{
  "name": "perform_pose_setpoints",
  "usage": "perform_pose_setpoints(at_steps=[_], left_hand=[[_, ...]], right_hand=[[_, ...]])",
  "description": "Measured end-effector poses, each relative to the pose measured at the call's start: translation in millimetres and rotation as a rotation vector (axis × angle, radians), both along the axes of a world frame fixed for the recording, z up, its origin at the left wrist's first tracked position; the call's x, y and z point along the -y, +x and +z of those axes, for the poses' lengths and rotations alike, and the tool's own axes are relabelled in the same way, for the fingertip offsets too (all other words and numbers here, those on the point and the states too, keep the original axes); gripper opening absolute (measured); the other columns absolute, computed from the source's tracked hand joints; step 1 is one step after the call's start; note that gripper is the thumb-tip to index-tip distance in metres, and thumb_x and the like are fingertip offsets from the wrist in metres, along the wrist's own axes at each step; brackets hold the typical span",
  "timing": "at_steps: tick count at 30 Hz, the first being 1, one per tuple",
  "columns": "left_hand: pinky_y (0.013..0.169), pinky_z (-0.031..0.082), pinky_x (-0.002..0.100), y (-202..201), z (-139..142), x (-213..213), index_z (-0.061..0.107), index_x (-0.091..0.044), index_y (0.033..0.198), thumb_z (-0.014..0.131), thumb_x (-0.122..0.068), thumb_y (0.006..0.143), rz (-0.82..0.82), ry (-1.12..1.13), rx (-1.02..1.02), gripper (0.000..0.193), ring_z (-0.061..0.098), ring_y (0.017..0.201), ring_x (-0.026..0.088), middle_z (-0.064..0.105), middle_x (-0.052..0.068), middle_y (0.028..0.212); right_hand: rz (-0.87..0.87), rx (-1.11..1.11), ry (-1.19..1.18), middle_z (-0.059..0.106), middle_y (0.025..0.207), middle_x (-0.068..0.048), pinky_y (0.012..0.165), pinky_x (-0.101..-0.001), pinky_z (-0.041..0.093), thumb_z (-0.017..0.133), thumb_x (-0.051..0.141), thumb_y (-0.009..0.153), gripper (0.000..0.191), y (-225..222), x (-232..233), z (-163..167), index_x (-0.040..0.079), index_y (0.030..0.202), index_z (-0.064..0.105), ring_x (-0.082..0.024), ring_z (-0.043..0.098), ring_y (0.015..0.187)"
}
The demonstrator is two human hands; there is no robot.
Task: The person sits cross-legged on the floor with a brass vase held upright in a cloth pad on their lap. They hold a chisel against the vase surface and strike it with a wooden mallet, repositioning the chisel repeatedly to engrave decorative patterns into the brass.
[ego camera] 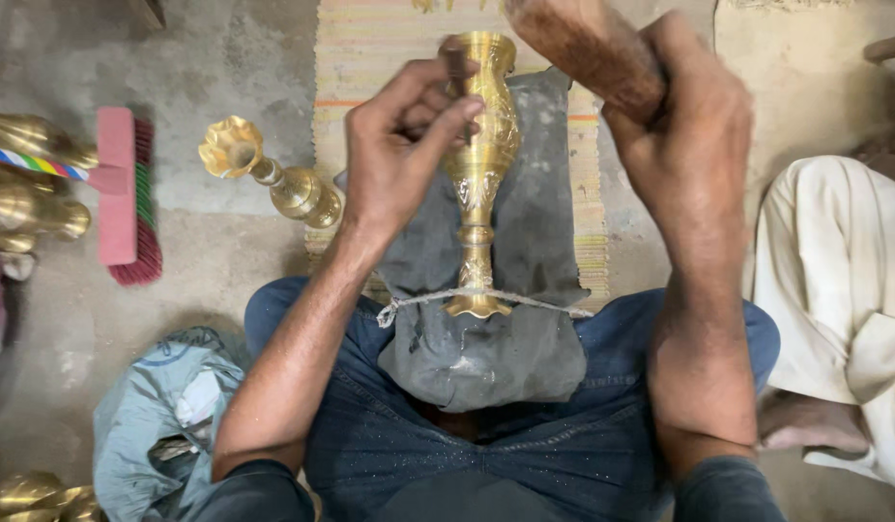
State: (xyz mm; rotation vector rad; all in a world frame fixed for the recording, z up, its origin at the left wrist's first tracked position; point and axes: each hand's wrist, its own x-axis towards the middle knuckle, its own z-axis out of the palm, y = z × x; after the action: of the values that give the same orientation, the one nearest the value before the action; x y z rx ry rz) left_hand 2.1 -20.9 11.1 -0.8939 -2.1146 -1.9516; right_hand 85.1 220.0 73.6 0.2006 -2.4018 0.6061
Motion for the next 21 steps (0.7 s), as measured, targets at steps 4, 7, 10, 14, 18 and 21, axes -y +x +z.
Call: perform_pose_setpoints(at_steps=[4,7,10,14,18,21], left_hand=[[0.068,0.060,0.029,-6,24,-12,0.069,-0.005,0.125,0.082,-0.018,0.099,-0.041,-0.318,-0.213,0.032,0.077,0.077,0.013,0.079,0.008,0.088],[0.072,0.062,0.035,-10,37,-13,0.071,-0.007,0.126,0.082,-0.021,0.098,-0.109,-0.454,-0.337,0.033,0.079,0.081,0.018,0.078,0.010,0.093],[0.078,0.063,0.039,-10,44,-13,0.071,-0.006,0.127,0.080,-0.024,0.100,-0.122,-0.521,-0.490,0.033,0.078,0.087,0.024,0.078,0.012,0.105],[0.079,0.061,0.043,-11,50,-9,0.072,-0.005,0.127,0.080,-0.025,0.101,-0.136,-0.630,-0.541,0.033,0.076,0.090,0.029,0.077,0.013,0.106],[0.082,0.064,0.040,-11,49,-10,0.070,-0.006,0.128,0.078,-0.026,0.101,-0.158,-0.574,-0.502,0.035,0.078,0.092,0.025,0.077,0.011,0.111],[0.083,0.064,0.038,-9,47,-10,0.069,-0.005,0.129,0.078,-0.028,0.100,-0.134,-0.530,-0.467,0.037,0.078,0.094,0.025,0.076,0.012,0.116]], right_hand=[[0.136,-0.105,0.003,0.069,0.106,-0.022,0.082,-0.0470,0.053,0.081,-0.003,0.090,0.033,-19,-12,-28,0.002,0.118,0.063,-0.043,0.068,0.099],[0.092,-0.128,-0.056,0.071,0.106,-0.021,0.079,-0.0452,0.054,0.078,-0.006,0.090,0.037,-27,-17,-40,0.001,0.124,0.065,-0.040,0.071,0.097],[0.077,-0.122,-0.078,0.073,0.111,-0.021,0.083,-0.0435,0.057,0.079,-0.007,0.091,0.041,-31,-22,-45,0.002,0.129,0.066,-0.038,0.073,0.102],[0.259,-0.141,-0.219,0.074,0.116,-0.022,0.084,-0.0392,0.059,0.075,-0.010,0.095,0.042,-42,-26,-49,0.001,0.134,0.063,-0.036,0.076,0.107],[0.278,-0.124,-0.254,0.074,0.117,-0.021,0.086,-0.0391,0.059,0.076,-0.008,0.100,0.038,-46,-28,-59,0.000,0.135,0.064,-0.036,0.077,0.107],[0.230,-0.225,-0.091,0.072,0.113,-0.024,0.084,-0.0428,0.056,0.080,-0.008,0.095,0.035,-48,-32,-65,-0.002,0.126,0.065,-0.041,0.072,0.104]])
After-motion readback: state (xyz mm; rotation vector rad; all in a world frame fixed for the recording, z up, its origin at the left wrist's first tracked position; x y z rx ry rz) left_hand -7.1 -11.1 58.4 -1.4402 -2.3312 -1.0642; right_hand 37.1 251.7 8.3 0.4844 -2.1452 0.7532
